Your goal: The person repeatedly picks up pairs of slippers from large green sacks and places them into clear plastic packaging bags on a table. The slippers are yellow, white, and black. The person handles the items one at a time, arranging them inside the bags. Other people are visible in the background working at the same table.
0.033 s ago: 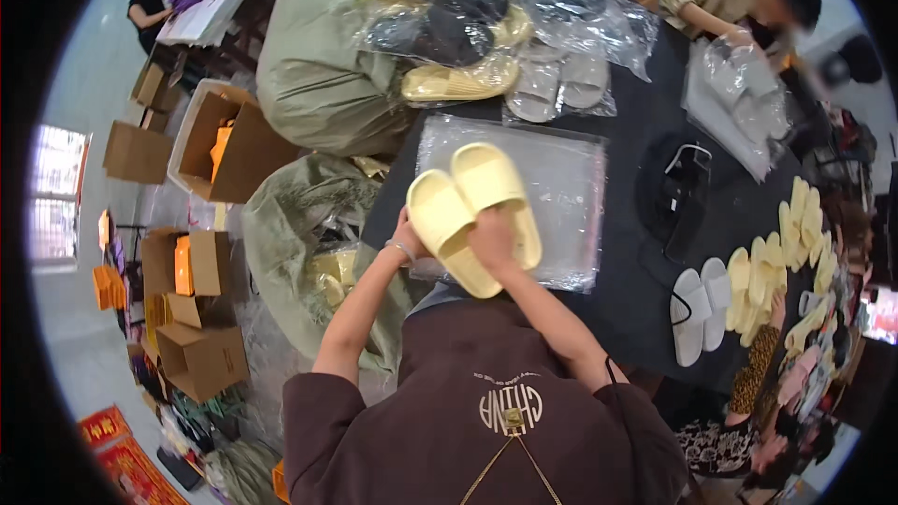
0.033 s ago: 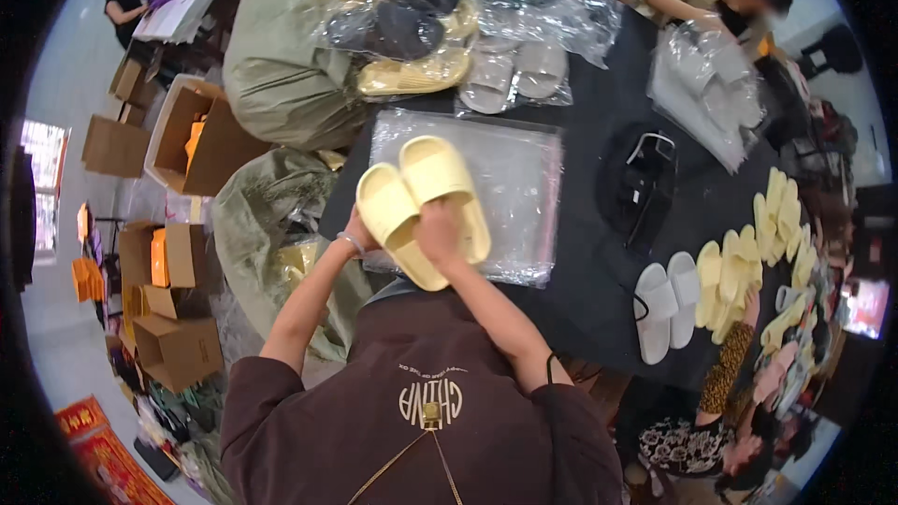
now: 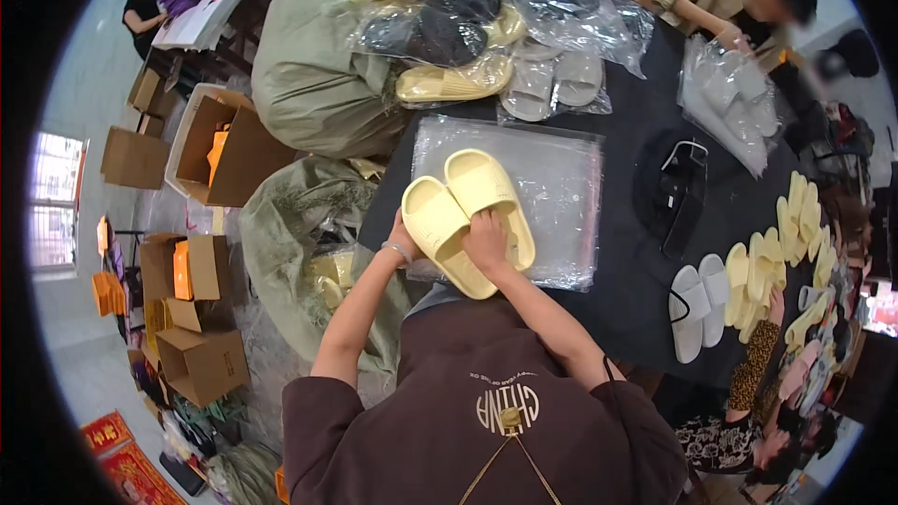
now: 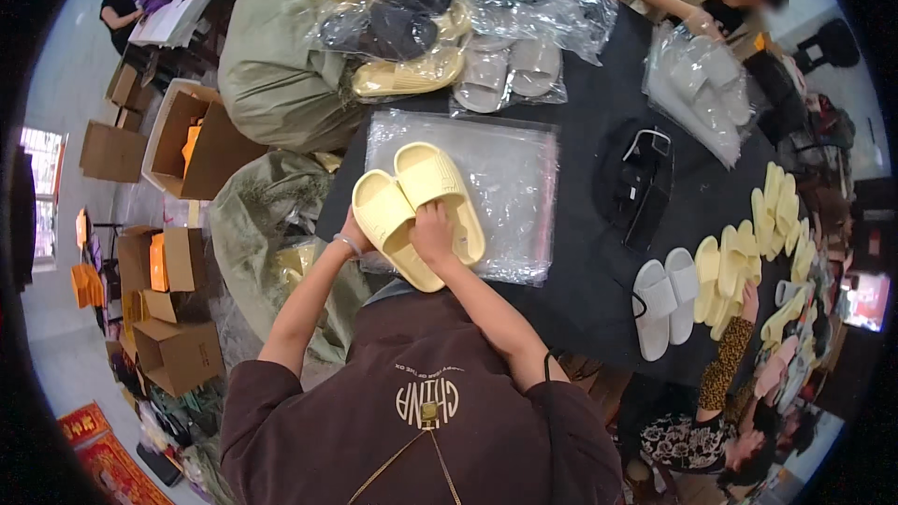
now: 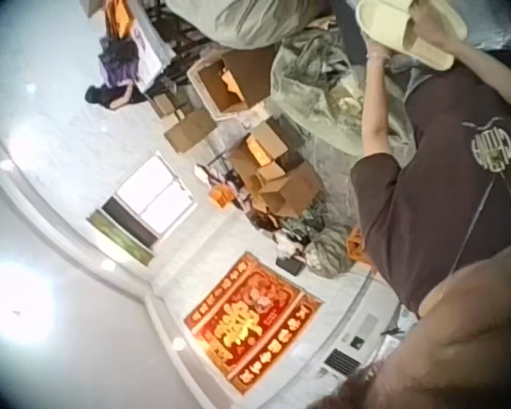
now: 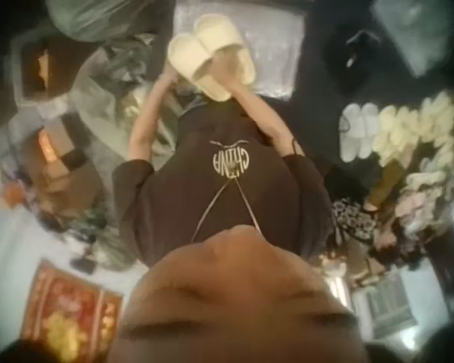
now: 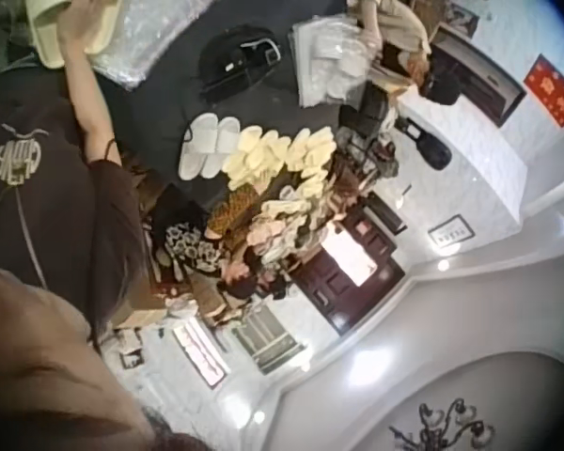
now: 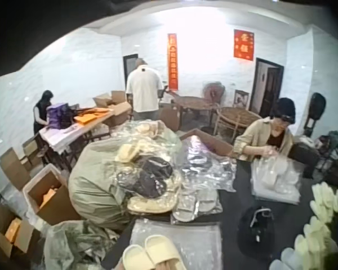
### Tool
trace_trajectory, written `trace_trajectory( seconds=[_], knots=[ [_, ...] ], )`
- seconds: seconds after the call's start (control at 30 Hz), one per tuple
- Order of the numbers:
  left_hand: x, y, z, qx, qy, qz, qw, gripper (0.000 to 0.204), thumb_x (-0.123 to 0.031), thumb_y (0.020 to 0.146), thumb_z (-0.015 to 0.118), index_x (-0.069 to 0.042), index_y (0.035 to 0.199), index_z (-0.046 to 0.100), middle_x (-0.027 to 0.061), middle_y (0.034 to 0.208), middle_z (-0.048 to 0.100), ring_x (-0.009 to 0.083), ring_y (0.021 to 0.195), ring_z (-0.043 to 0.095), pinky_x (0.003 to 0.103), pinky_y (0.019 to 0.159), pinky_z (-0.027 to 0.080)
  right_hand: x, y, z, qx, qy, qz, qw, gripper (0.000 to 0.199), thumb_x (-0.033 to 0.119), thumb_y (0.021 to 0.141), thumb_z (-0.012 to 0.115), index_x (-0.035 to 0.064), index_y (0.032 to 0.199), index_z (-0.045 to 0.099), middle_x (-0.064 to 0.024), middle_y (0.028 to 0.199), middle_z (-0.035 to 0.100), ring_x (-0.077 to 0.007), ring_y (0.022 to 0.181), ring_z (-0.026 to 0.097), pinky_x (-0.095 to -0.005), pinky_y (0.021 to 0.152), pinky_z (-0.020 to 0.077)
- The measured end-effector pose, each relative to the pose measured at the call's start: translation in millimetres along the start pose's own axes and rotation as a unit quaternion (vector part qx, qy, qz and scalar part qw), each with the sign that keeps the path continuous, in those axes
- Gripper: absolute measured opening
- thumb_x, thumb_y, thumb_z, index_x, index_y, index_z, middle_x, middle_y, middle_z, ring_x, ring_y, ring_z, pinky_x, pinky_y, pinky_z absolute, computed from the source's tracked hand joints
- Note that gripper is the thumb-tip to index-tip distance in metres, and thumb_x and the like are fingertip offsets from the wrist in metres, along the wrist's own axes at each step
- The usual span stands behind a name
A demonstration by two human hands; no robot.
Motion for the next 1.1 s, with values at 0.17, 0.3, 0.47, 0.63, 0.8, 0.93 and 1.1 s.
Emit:
trace_trajectory(
  seconds=[0.17,0.3,0.47,0.63,0.8,0.93,1.1],
  knots=[
    [-20.5,6.1,-34.1,0.138,0.000,-0.061,0.988,0.118,-0.067,0.051,0.071,-0.025,0.147,0.017,0.0000,0.155,0.005,0.0227,0.142,0.007,0.057,0.108,0.017,-78.1,-17.5,-17.3,-0.001,-0.053,0.129,0.990,0.025,0.015,0.076,0.060,0.0003,0.095,0.057,-0.0161,0.104,0.055,-0.0352,0.101,0.051,-0.0470,0.082,0.0443],
    [-26.9,5.4,-44.6,0.126,-0.015,-0.061,0.990,0.119,-0.062,0.051,0.074,-0.023,0.147,0.016,0.0013,0.154,0.010,0.0235,0.142,0.009,0.056,0.108,0.017,-140.4,-35.8,-43.7,-0.071,-0.146,0.154,0.975,0.027,0.017,0.075,0.061,-0.0025,0.092,0.057,-0.0202,0.099,0.056,-0.0373,0.099,0.051,-0.0484,0.087,0.0411],
    [-22.8,-14.2,-46.5,-0.042,-0.138,-0.116,0.983,0.089,-0.032,0.067,0.076,-0.012,0.141,0.031,0.0122,0.146,0.028,0.0291,0.134,0.029,0.043,0.106,0.028,-151.4,-38.4,-37.7,-0.088,-0.161,0.163,0.969,0.033,0.021,0.077,0.060,-0.0058,0.095,0.056,-0.0213,0.102,0.054,-0.0387,0.105,0.046,-0.0504,0.095,0.0340],
    [-22.2,-71.4,-46.5,-0.225,-0.259,-0.383,0.858,0.031,-0.025,0.083,0.067,0.001,0.099,0.062,0.0146,0.091,0.064,0.0224,0.082,0.061,0.033,0.074,0.048,-150.9,-38.0,-36.9,-0.082,-0.159,0.174,0.968,0.034,0.022,0.077,0.061,-0.0069,0.095,0.056,-0.0226,0.104,0.052,-0.0399,0.107,0.045,-0.0501,0.096,0.0331],
    [-42.7,-92.3,-36.2,-0.131,-0.284,-0.456,0.833,0.039,-0.040,0.083,0.063,-0.001,0.081,0.065,0.0137,0.077,0.066,0.0265,0.069,0.063,0.037,0.065,0.048,-152.2,-38.1,-36.0,-0.094,-0.172,0.149,0.969,0.037,0.023,0.077,0.062,-0.0079,0.095,0.055,-0.0232,0.106,0.051,-0.0409,0.107,0.044,-0.0502,0.095,0.0336],
    [-49.1,-88.1,-40.0,-0.112,-0.278,-0.439,0.847,0.037,-0.039,0.079,0.068,-0.003,0.081,0.063,0.0114,0.074,0.063,0.0275,0.070,0.061,0.038,0.065,0.047,-152.9,-38.2,-35.2,-0.094,-0.174,0.155,0.968,0.038,0.024,0.078,0.062,-0.0081,0.097,0.054,-0.0228,0.107,0.051,-0.0411,0.107,0.044,-0.0506,0.094,0.0336],
    [-62.9,-82.0,-68.5,-0.280,-0.083,-0.391,0.873,0.033,-0.034,0.075,0.073,-0.006,0.080,0.058,0.0089,0.074,0.058,0.0284,0.075,0.057,0.041,0.066,0.045,-152.2,-38.1,-36.4,-0.096,-0.166,0.144,0.971,0.040,0.025,0.079,0.061,-0.0080,0.100,0.054,-0.0226,0.107,0.051,-0.0412,0.107,0.044,-0.0509,0.093,0.0337]
  ],
)
Point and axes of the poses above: each hand's wrist, its own y-axis towards the middle knuckle, its own z-axis out of the palm, x = y × z, the point moved 3 cm from there along y, towards the middle knuckle
